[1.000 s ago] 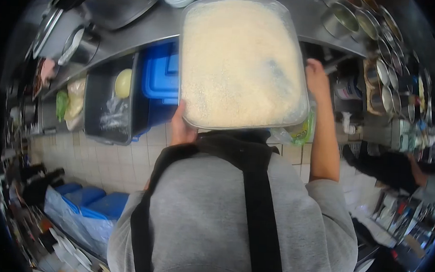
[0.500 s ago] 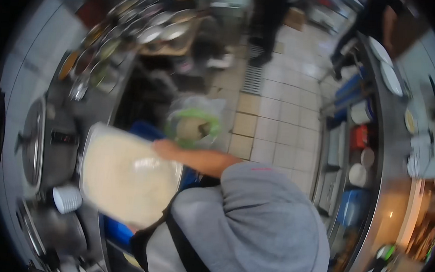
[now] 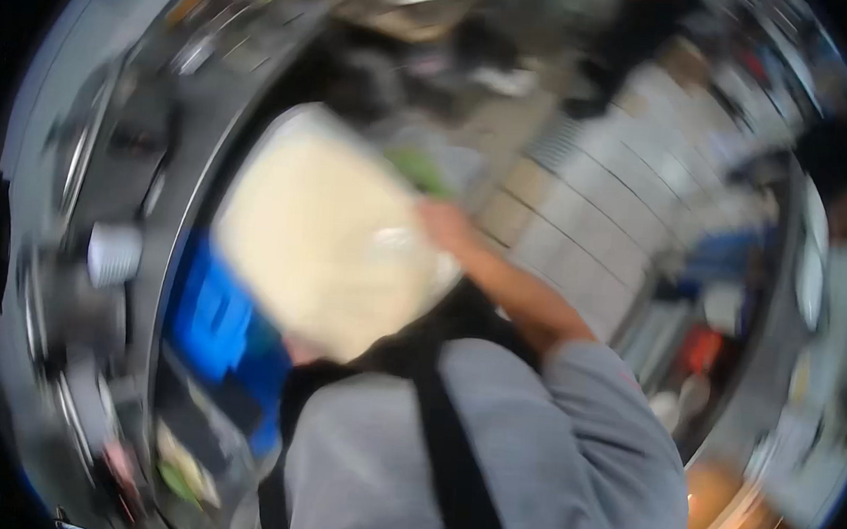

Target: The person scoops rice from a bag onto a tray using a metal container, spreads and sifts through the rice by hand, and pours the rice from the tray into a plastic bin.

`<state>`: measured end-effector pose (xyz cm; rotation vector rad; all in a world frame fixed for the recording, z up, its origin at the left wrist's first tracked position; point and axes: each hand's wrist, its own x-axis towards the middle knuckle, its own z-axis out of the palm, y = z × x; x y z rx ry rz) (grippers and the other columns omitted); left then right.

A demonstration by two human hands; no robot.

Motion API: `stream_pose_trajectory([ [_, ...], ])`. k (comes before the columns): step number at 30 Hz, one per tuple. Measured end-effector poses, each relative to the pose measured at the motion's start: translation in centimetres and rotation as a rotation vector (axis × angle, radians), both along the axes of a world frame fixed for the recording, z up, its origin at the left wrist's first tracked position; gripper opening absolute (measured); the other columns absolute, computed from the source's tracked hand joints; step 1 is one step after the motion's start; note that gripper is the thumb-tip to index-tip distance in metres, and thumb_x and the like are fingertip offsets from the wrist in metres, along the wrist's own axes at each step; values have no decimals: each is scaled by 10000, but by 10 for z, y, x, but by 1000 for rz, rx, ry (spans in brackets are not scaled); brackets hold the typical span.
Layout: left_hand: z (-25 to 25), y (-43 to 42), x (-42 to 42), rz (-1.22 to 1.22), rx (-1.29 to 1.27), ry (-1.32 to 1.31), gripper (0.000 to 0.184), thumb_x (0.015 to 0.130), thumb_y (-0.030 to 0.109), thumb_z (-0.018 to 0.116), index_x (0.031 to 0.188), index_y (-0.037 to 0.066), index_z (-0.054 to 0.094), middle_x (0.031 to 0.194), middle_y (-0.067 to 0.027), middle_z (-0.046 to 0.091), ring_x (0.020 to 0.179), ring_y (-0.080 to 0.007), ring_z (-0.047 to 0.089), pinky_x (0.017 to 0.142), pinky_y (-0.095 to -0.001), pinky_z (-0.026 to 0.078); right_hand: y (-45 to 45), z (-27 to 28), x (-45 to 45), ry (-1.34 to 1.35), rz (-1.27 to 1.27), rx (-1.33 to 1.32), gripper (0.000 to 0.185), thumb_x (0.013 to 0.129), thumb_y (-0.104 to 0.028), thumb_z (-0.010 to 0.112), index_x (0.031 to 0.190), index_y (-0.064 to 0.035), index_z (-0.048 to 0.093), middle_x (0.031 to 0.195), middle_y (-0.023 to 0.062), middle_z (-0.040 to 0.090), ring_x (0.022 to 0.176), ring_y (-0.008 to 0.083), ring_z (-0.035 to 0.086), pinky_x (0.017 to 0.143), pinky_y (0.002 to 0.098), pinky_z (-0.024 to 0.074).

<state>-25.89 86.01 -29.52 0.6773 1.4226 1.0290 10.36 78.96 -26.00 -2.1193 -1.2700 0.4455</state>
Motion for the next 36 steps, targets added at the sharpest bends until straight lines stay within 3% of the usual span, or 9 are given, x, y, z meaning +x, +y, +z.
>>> stream_pose_trajectory([
  [2,-16,-34,11,81,-42,-2,500,942,412,338,1233,21,448,1200,-78,507,1082,-192,455,939,-309,344,-7,4,25,-165,94,-219,266,855,-191,429,782,-20,619,801,195,609,737,349,585,649,440,453],
  [4,-23,-45,37,111,-124,22,572,910,453,378,1145,-55,500,1107,-110,551,979,-212,504,871,-318,389,-9,8,47,-84,139,34,296,877,-235,436,863,-1,616,799,221,596,763,376,576,678,428,454],
  [5,-26,-50,51,126,-165,32,616,894,473,398,1101,-93,525,1060,-126,573,927,-222,529,837,-322,411,-7,7,59,9,126,-46,344,897,-277,416,899,12,604,829,238,592,801,400,567,701,438,448],
  [6,-21,-55,61,157,-250,53,643,879,500,403,1072,-97,544,1042,-144,582,929,-232,533,838,-329,410,1,41,52,-48,59,-204,389,903,-314,401,915,23,594,866,260,583,846,423,553,716,455,436],
  [13,-76,-58,99,122,-535,145,758,838,582,389,1048,-129,547,1031,-217,591,958,-290,558,853,-352,400,48,31,88,-124,198,-404,393,899,-336,399,936,12,578,893,271,579,872,445,541,755,458,430],
  [19,-169,-40,101,173,-506,-220,760,853,582,372,1161,-105,480,1162,-192,535,1072,-270,502,895,-343,376,115,45,77,-252,306,-387,380,898,-323,391,913,2,587,896,262,583,875,446,533,769,479,424],
  [25,-156,-8,115,147,-461,-419,683,894,533,332,1279,-27,397,1274,-141,455,1144,-241,439,962,-316,325,207,43,75,-508,514,-488,351,873,-294,401,933,-2,585,940,255,581,911,426,538,792,481,426],
  [30,-169,22,110,44,-492,-818,671,905,545,272,1321,24,346,1308,-131,417,1179,-246,411,984,-362,310,293,96,-2,-640,652,-601,258,773,-134,430,869,17,614,967,234,590,920,387,565,802,434,458],
  [36,-69,51,102,-86,-595,-725,588,948,457,156,1299,32,361,1252,-153,461,1104,-272,492,945,-369,394,345,146,-89,-763,697,-697,270,778,-126,431,949,-21,612,1004,219,592,943,371,573,801,450,464],
])
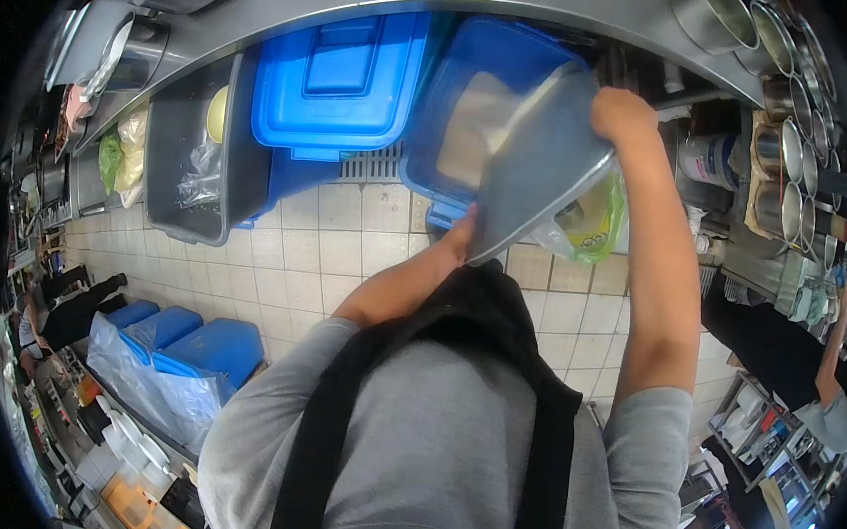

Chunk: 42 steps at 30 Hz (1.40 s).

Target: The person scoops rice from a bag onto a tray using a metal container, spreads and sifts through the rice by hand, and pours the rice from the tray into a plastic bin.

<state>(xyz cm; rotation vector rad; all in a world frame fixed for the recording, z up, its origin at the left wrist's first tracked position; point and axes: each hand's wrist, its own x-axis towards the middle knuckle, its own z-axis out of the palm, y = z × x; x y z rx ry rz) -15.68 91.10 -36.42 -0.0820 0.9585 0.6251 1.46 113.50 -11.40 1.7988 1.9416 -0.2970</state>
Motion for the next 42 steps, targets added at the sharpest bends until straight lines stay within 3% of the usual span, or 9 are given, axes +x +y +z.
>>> stream_pose_trajectory([
  [6,-10,-21,20,107,220,124,566,945,436,258,1246,-19,410,1191,-159,512,1063,-260,527,915,-387,410,-9,27,-15,44,64,152,250,798,-105,427,947,-52,620,948,201,614,912,359,590,764,454,477],
  [9,104,-1,10,-167,-96,83,536,943,390,306,1235,-50,396,1208,-190,486,1096,-271,501,915,-380,404,-3,40,-17,-181,144,8,255,789,-87,430,977,-65,603,944,202,613,901,357,593,743,452,482],
  [12,23,-31,29,-163,-13,55,546,935,381,337,1256,-59,365,1238,-207,456,1126,-296,469,928,-380,384,-5,54,4,-181,136,27,269,774,-72,438,993,-73,594,933,208,613,873,365,596,731,453,484],
  [16,42,-25,8,-16,215,114,591,919,405,367,1277,-64,337,1246,-226,446,1150,-324,435,963,-377,340,-65,98,27,-45,-13,178,436,769,-45,434,1193,-120,501,932,220,608,848,386,585,738,458,475],
  [18,27,-19,-10,-122,359,541,571,899,357,418,1271,-68,340,1237,-240,453,1102,-338,475,941,-365,362,-97,93,50,26,-200,191,468,809,-67,438,1270,-144,430,953,242,592,872,396,574,745,461,464],
  [29,30,79,-120,-37,526,1109,498,810,220,587,1225,-17,448,1144,-153,550,1024,-234,522,902,-316,385,-206,-223,71,692,-605,720,349,901,-185,376,1202,-27,457,1043,255,560,951,402,547,804,442,431],
  [35,-12,45,-147,360,-42,772,375,780,2,526,1140,64,437,1059,-134,525,991,-299,528,771,-431,483,-188,-283,19,601,-472,15,398,802,-83,412,1191,-12,456,864,257,590,790,407,583,722,463,465],
  [39,-83,2,-189,119,197,877,387,788,5,494,1160,72,414,1082,-137,509,943,-307,547,726,-447,510,-172,-270,48,688,-272,8,388,777,-121,466,1156,-45,500,805,228,601,768,386,591,698,440,472],
  [42,-88,0,-186,192,176,907,383,791,9,476,1162,88,425,1028,-113,529,876,-264,564,676,-407,525,-166,-311,96,868,-656,345,353,752,-201,553,1074,-57,569,865,156,633,811,345,604,716,395,473],
])
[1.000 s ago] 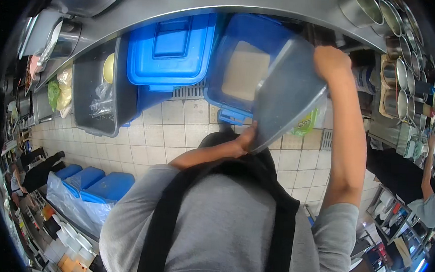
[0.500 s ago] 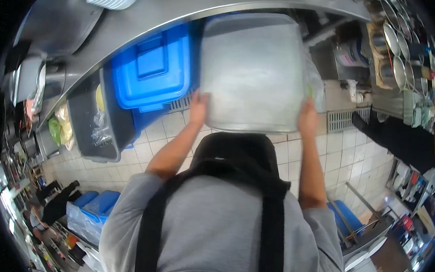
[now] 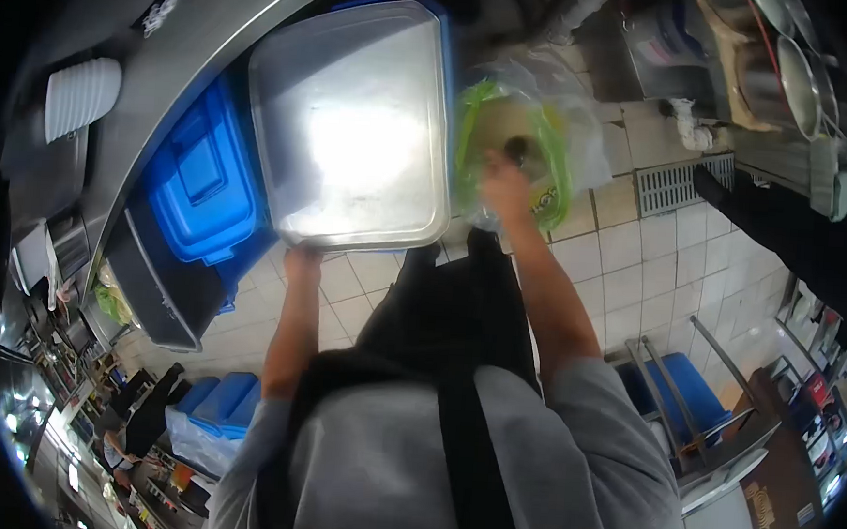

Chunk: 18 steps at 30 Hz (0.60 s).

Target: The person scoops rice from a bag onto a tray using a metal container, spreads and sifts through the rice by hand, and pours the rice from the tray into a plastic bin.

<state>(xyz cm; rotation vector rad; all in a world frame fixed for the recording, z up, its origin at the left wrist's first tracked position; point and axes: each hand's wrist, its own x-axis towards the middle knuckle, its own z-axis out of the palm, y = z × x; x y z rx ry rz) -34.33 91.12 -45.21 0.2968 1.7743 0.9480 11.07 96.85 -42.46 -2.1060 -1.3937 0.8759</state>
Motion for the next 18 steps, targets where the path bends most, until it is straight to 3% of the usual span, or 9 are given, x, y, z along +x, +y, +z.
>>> stream_pose_trajectory([
  [3,10,1,9,18,-59,98,385,802,25,484,1174,103,421,1009,-91,531,847,-230,563,667,-373,521,0,-97,51,-16,-233,-220,382,744,-192,565,1103,-62,546,916,159,621,858,339,591,748,394,463],
  [7,33,2,27,44,-36,137,375,816,69,525,1174,115,424,1023,-73,529,900,-219,548,708,-368,507,2,-196,84,-17,-285,-537,428,734,-180,581,1142,-69,515,983,163,605,921,330,573,791,394,450],
  [12,48,12,45,136,-43,169,382,833,123,542,1197,94,428,1090,-73,524,965,-205,536,759,-330,484,-13,-278,91,-120,-365,-474,494,722,-165,602,1191,-77,477,1067,168,585,1000,320,552,844,393,434],
  [14,45,13,43,211,-4,135,359,841,145,545,1180,83,446,1086,-70,530,960,-185,535,774,-302,466,-16,-284,95,-174,-337,-411,522,716,-158,610,1211,-81,462,1100,170,577,1031,316,543,866,393,427],
  [18,42,10,47,221,42,182,304,845,161,548,1123,58,481,1054,-75,546,952,-182,537,814,-291,441,47,-193,87,-174,-70,-503,405,790,-107,476,1193,-71,473,1093,195,565,1023,324,541,847,391,437],
])
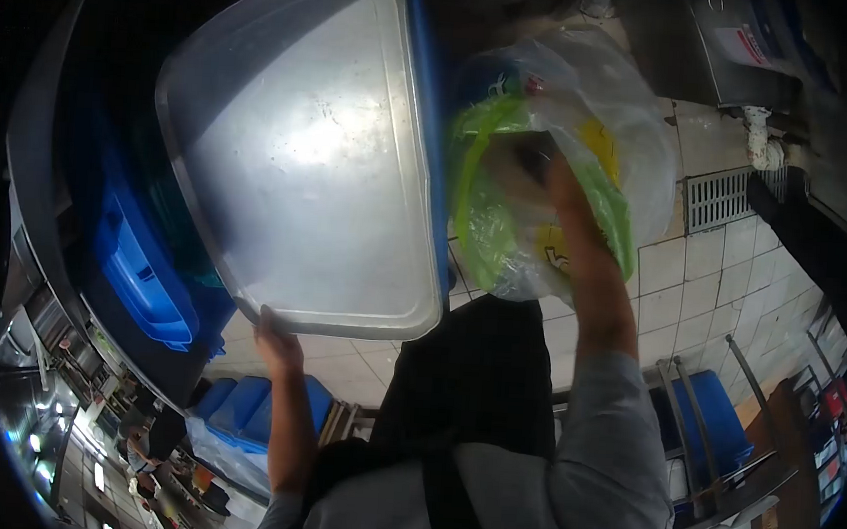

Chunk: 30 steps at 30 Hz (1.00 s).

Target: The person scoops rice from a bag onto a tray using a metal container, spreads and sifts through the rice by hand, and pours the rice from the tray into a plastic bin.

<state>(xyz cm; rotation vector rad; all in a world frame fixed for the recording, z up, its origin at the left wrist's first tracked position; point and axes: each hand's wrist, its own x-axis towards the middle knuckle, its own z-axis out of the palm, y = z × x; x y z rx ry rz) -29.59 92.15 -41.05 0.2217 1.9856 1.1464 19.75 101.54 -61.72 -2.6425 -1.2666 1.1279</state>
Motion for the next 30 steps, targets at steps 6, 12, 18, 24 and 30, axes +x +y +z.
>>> stream_pose_trajectory([
  [6,3,-12,-8,-540,-79,641,296,812,66,541,1095,-13,502,998,-180,573,921,-294,556,807,-365,445,18,-66,44,-131,748,250,268,870,-125,373,1063,-82,553,1057,184,565,979,300,548,771,421,465],
  [12,2,-13,-5,-1033,-151,1184,364,775,-9,524,1133,-63,486,953,-284,570,854,-406,554,772,-431,443,-45,-91,-9,-541,297,424,369,893,-314,413,1166,-80,494,1133,148,528,1021,307,500,839,427,425],
  [18,-14,-21,-19,-545,-14,539,309,830,49,527,1115,-65,493,1017,-254,563,880,-329,568,807,-392,445,-41,-177,-19,-88,-251,226,443,826,-292,502,1226,-113,442,1138,117,512,968,313,519,797,487,425],
  [24,3,-13,-15,-806,-203,701,279,876,131,521,1088,-51,505,1099,-173,522,959,-228,540,826,-320,454,-39,-96,-5,864,-786,177,515,779,-189,521,1270,-108,388,1052,101,520,833,262,564,629,455,534],
  [30,-1,1,-10,-187,-92,-9,397,872,230,535,1180,3,429,1116,-129,512,1014,-249,524,820,-394,471,-64,-38,25,750,-834,277,454,798,-170,505,1229,-72,402,1033,133,530,864,284,596,657,431,559],
])
